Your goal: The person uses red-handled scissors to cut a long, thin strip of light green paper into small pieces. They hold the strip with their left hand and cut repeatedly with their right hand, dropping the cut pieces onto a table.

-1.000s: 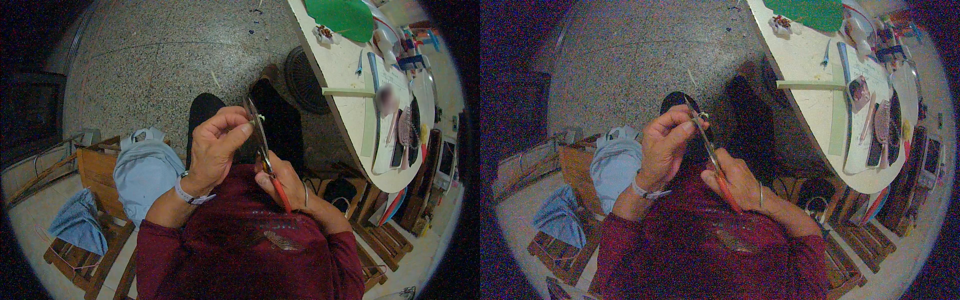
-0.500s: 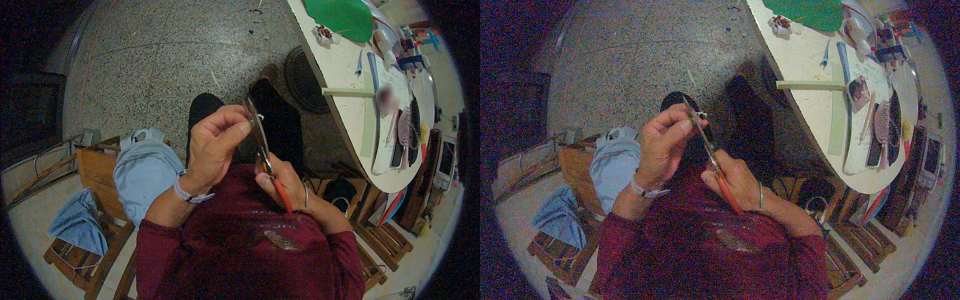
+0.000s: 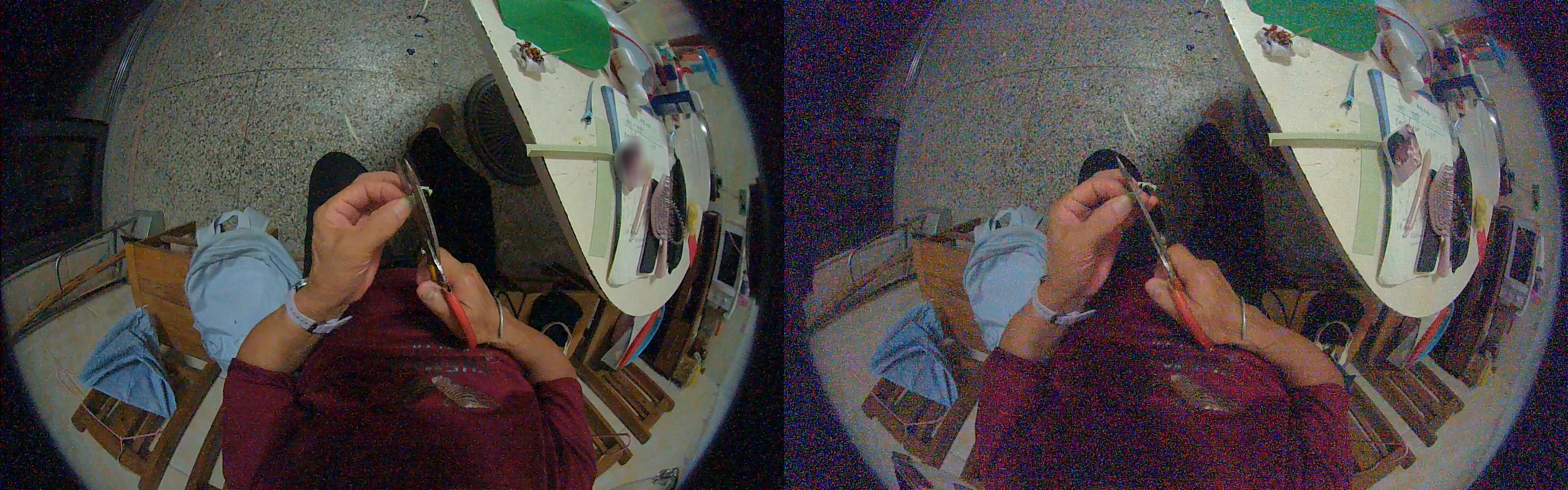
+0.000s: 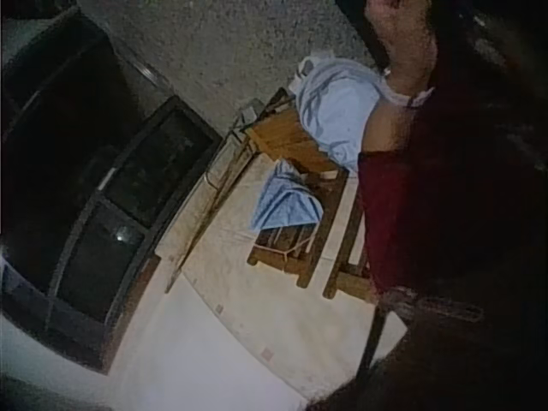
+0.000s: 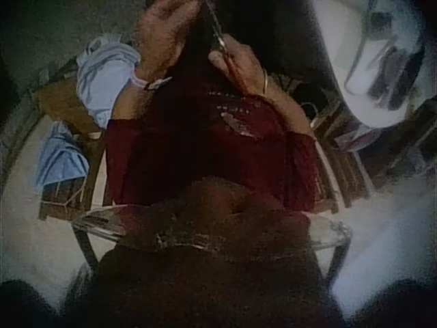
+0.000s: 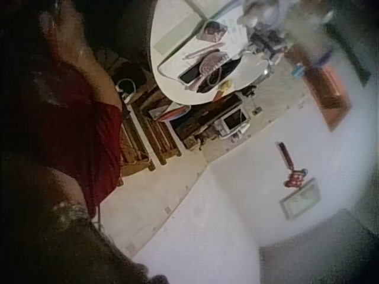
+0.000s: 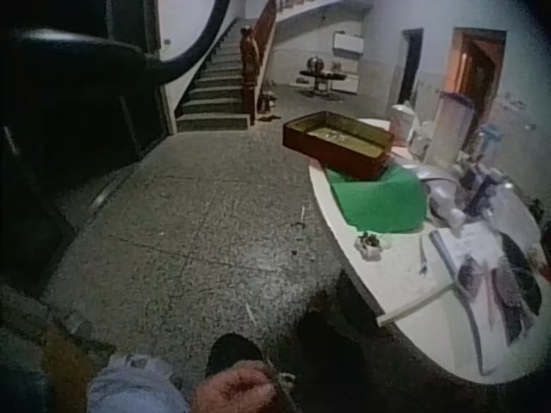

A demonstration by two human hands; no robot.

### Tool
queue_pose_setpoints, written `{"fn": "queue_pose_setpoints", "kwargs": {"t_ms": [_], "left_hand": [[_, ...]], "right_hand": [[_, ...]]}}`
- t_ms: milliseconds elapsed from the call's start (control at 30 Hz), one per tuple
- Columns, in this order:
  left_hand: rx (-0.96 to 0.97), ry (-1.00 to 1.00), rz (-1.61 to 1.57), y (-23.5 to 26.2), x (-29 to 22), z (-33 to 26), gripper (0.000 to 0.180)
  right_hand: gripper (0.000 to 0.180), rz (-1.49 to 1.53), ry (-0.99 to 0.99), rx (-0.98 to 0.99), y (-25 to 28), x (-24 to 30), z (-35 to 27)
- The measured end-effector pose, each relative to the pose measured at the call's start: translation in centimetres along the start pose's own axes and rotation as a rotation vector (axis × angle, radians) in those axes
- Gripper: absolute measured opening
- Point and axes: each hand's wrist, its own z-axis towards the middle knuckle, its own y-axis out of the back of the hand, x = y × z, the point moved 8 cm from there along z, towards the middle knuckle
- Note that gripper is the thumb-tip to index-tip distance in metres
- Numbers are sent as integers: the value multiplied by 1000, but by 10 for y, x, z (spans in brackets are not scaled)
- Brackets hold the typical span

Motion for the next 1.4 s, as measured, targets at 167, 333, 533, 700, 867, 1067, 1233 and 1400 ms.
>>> {"fn": "queue_pose_setpoints", "kwargs": {"t_ms": [167,333,533,700,867,1067,1233,1400], "left_hand": [[13,11,3,-1,0,0,8],[22,-29,93,1,-2,0,7],[38,11,-30,0,0,0,10],[36,26,-46,-2,-3,0,11],[33,-3,28,2,-4,1,10],[14,50,-57,1,-3,0,11],[33,31,3,1,0,-2,11],[37,26,-57,1,-1,-2,9]], "right_hand": [[33,3,19,-28,0,-3,0],[33,-14,-21,29,-1,-2,1],[31,-3,-14,27,-1,0,0],[31,4,-20,23,-2,-1,0],[30,39,-18,36,-2,1,0],[31,-1,-30,23,-3,-2,-1],[32,-6,-34,29,-4,-6,-1],[33,10,-22,43,-4,-5,-1]]}}
